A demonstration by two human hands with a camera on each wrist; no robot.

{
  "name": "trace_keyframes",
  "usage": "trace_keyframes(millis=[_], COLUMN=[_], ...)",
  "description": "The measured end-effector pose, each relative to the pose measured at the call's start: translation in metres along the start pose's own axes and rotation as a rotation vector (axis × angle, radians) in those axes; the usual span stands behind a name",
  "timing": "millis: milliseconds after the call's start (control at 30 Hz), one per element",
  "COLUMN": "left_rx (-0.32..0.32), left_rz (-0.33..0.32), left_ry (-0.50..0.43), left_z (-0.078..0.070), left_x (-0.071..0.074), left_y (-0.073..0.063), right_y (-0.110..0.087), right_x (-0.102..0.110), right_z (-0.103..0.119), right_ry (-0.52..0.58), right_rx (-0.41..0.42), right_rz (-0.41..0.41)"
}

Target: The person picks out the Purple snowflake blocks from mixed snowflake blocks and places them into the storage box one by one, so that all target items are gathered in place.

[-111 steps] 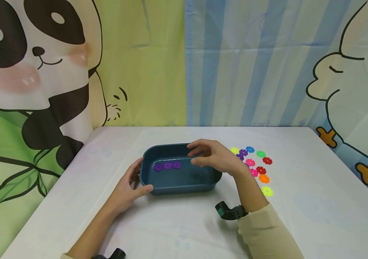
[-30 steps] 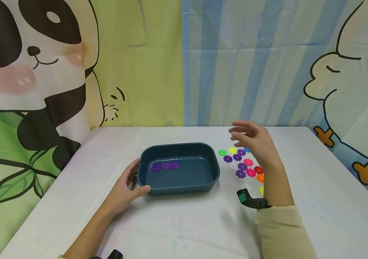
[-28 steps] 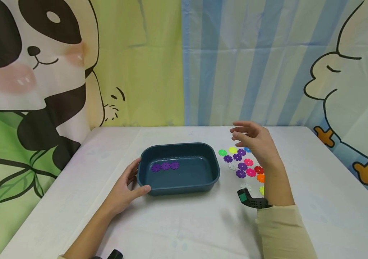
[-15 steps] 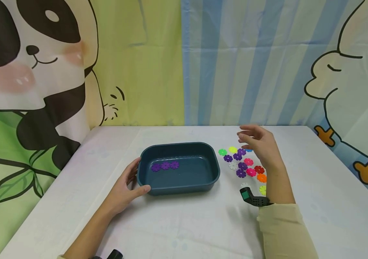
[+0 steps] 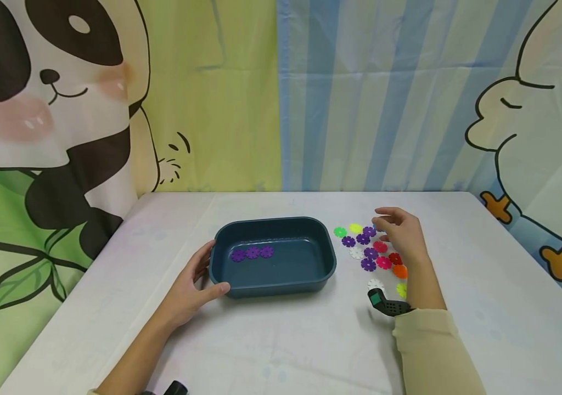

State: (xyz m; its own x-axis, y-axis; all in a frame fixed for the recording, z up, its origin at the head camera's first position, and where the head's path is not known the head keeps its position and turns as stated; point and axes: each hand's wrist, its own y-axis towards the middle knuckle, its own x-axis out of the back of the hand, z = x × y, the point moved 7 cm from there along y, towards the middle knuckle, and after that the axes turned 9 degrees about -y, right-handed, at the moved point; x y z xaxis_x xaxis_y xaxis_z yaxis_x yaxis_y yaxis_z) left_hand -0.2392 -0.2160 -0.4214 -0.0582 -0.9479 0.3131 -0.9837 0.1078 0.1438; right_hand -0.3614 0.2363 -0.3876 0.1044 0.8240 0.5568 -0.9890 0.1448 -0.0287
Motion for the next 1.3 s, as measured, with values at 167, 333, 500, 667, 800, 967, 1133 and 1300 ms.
trace_keyframes(millis=[167, 333, 500, 667, 800, 967, 1133, 1300], left_rx=[0.002, -0.004, -0.004, -0.008, -0.015, -0.015, -0.014, -0.01], left_rz=[0.0, 0.002, 0.001, 0.003, 0.004, 0.004, 0.008, 0.004], left_ry=[0.004, 0.003, 0.001, -0.002, -0.008, -0.006, -0.014, -0.007], left_z=[0.001, 0.0, -0.001, -0.002, -0.002, -0.002, -0.002, -0.002], left_x=[0.0, 0.0, 0.0, 0.0, 0.0, -0.001, -0.001, 0.0], left_y=[0.0, 0.0, 0.0, 0.0, 0.001, 0.001, 0.001, 0.0], right_y=[0.005, 0.008, 0.01, 0.013, 0.015, 0.015, 0.017, 0.018], right_x=[-0.006, -0.008, -0.011, -0.016, -0.019, -0.02, -0.019, -0.018], right_z=[-0.017, -0.024, -0.024, -0.021, -0.02, -0.019, -0.019, -0.02], right_ry=[-0.111, -0.212, -0.308, -0.414, -0.458, -0.489, -0.477, -0.411], right_rx=[-0.045, -0.057, -0.034, 0.003, 0.013, 0.038, 0.032, 0.002], right_rz=[-0.019, -0.046, -0.036, 0.003, 0.026, 0.046, 0.067, 0.079])
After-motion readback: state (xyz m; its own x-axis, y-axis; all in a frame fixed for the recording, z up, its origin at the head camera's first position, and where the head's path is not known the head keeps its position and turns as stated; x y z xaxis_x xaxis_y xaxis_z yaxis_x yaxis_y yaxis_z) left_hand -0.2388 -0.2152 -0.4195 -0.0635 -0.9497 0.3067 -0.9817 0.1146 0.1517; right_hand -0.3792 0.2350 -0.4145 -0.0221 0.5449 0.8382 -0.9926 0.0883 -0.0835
